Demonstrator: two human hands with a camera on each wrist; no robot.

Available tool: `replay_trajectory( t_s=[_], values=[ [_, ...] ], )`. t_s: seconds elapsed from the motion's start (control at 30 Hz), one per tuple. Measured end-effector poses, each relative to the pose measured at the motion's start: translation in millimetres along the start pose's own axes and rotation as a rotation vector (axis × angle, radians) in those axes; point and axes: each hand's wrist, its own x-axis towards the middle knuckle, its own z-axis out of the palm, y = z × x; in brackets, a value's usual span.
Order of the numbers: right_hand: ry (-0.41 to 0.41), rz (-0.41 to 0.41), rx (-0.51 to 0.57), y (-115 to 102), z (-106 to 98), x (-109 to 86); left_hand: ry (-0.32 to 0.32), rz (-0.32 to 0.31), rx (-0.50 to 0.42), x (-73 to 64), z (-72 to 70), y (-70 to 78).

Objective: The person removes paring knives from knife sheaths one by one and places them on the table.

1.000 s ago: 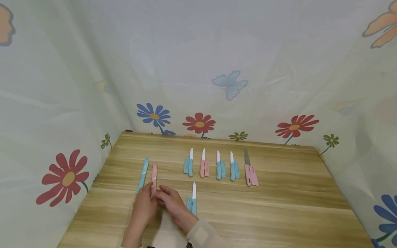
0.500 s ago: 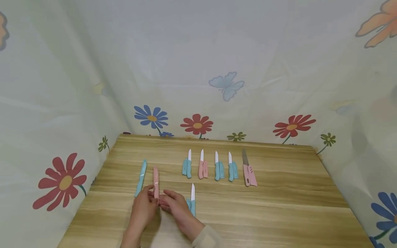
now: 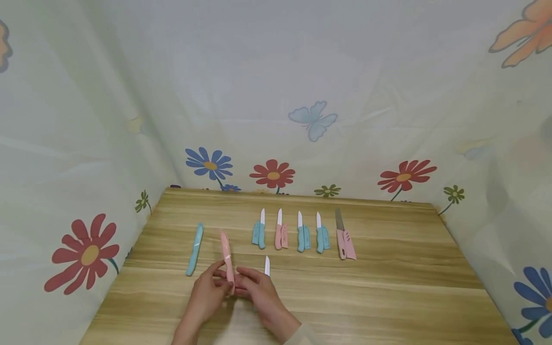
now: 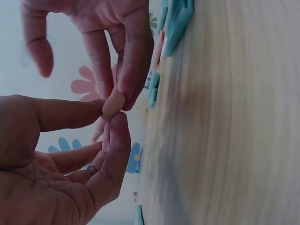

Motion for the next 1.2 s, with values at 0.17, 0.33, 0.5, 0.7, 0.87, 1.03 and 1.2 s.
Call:
replay_trajectory(
  t_s=[0.17, 0.33, 0.5, 0.7, 0.87, 1.03, 1.2],
  values=[
    [-0.006, 0.003, -0.037, -1.0, -11.5, -3.3, -0.073, -0.003, -0.059, -2.3, 6.3, 2.3],
    [0.004, 0.002, -0.071, 1.7, -21.2, -4.8, -0.146, 0.014, -0.094, -3.6, 12.0, 1.8],
    [0.027, 0.002, -0.086, 6.2, -29.8, -5.3, -0.205, 0.042, -0.122, -4.5, 16.9, 1.3],
    [0.047, 0.003, -0.11, 6.0, -38.8, -11.1, -0.243, 0.062, -0.119, -6.6, 26.0, 2.8],
    [0.056, 0.012, -0.11, 2.1, -46.1, -17.5, -0.243, 0.083, -0.104, -8.8, 34.5, 5.2],
    [0.057, 0.016, -0.094, 1.3, -55.0, -21.6, -0.256, 0.096, -0.13, -10.7, 42.3, 7.6],
    [0.064, 0.025, -0.094, 0.9, -62.8, -26.9, -0.276, 0.104, -0.138, -13.3, 50.9, 9.9]
  ],
)
